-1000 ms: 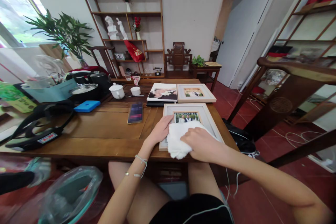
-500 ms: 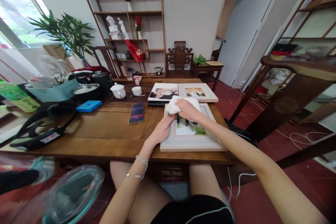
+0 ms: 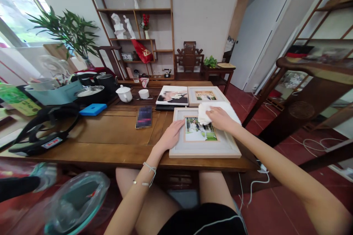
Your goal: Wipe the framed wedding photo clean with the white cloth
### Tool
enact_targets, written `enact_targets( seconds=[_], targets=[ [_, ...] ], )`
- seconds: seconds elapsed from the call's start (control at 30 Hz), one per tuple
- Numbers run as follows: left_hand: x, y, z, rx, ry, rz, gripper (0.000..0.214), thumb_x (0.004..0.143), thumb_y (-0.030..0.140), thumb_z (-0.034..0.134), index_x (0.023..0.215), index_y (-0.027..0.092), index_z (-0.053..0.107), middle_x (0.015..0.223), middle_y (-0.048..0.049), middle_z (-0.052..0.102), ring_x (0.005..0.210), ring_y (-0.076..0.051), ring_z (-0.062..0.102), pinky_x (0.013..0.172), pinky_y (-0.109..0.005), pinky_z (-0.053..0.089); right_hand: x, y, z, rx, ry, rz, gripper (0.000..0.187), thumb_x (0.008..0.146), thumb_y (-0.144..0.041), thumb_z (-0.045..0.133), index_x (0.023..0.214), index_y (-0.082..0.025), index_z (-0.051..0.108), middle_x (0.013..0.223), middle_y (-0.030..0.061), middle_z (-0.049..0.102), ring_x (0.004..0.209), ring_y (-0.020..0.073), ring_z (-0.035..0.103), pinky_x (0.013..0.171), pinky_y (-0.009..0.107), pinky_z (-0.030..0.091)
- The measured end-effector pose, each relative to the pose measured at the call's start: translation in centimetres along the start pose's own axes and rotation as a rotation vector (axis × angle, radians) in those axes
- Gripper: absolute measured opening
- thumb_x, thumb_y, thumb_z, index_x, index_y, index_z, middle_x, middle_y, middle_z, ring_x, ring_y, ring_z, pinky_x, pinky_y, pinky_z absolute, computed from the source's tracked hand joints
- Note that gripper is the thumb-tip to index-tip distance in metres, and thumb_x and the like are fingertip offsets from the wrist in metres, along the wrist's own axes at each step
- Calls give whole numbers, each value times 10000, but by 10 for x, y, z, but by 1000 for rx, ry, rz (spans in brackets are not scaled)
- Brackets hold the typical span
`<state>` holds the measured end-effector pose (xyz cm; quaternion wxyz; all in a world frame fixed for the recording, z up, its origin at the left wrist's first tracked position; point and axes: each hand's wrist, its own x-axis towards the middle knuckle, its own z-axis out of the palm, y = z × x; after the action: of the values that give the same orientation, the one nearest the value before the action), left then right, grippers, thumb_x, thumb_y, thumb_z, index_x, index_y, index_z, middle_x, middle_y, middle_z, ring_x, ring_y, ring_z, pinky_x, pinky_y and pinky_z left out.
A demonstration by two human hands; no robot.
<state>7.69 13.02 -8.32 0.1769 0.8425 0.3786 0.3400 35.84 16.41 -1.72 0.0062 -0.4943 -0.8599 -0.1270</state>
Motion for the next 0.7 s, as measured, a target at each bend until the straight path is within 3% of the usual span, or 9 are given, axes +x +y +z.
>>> enact_targets(
  seconds=[0.1,0.17,0.33,0.4,0.5,0.6,0.7],
  targets=[
    [0,-1,0,5,-4,4,568,837,58,355,1380,187,465,1419,-100,503,1329,-236,433,1155,-506,323,-23,9,-9,0,-22,49,478,694,15,463,1146,-84,583,1105,179,654,1242,299,458,981,410,338],
    [0,0,0,10,-5,-3,566,840,56,350,1378,188,466,1417,-98,505,1329,-234,434,1154,-505,326,-36,-1,-19,39,-62,66,474,680,2,466,1124,-100,595,1064,167,662,1147,302,524,929,410,369],
    [0,3,-1,19,9,-23,561,846,56,342,1376,187,468,1410,-99,511,1326,-224,441,1160,-486,323,-80,-58,-63,185,-191,-32,382,644,-28,482,981,-139,624,907,130,668,849,259,608,745,354,402],
    [0,2,-1,13,14,-17,562,848,58,349,1380,199,464,1412,-90,511,1325,-221,441,1163,-484,319,-100,-80,-84,243,-229,-139,384,636,-28,474,964,-169,615,908,107,664,835,244,607,713,337,394],
    [-1,1,0,-3,13,-11,559,853,60,353,1384,197,463,1411,-89,513,1327,-221,437,1162,-484,322,-115,-98,-104,289,-271,-172,394,642,-17,454,963,-187,608,934,94,664,868,240,610,718,334,395],
    [-1,0,0,-9,5,-11,550,860,67,352,1383,195,466,1408,-94,516,1326,-224,439,1156,-494,328,-104,-93,-92,270,-234,-105,421,666,-24,467,1032,-177,609,1016,114,665,924,252,608,754,349,409],
    [0,1,0,-2,-1,-14,542,868,72,338,1380,190,469,1409,-101,514,1326,-225,442,1154,-494,329,-73,-68,-57,187,-123,-26,516,657,-8,488,1144,-142,594,1140,150,645,1067,281,574,860,386,405]
  ],
)
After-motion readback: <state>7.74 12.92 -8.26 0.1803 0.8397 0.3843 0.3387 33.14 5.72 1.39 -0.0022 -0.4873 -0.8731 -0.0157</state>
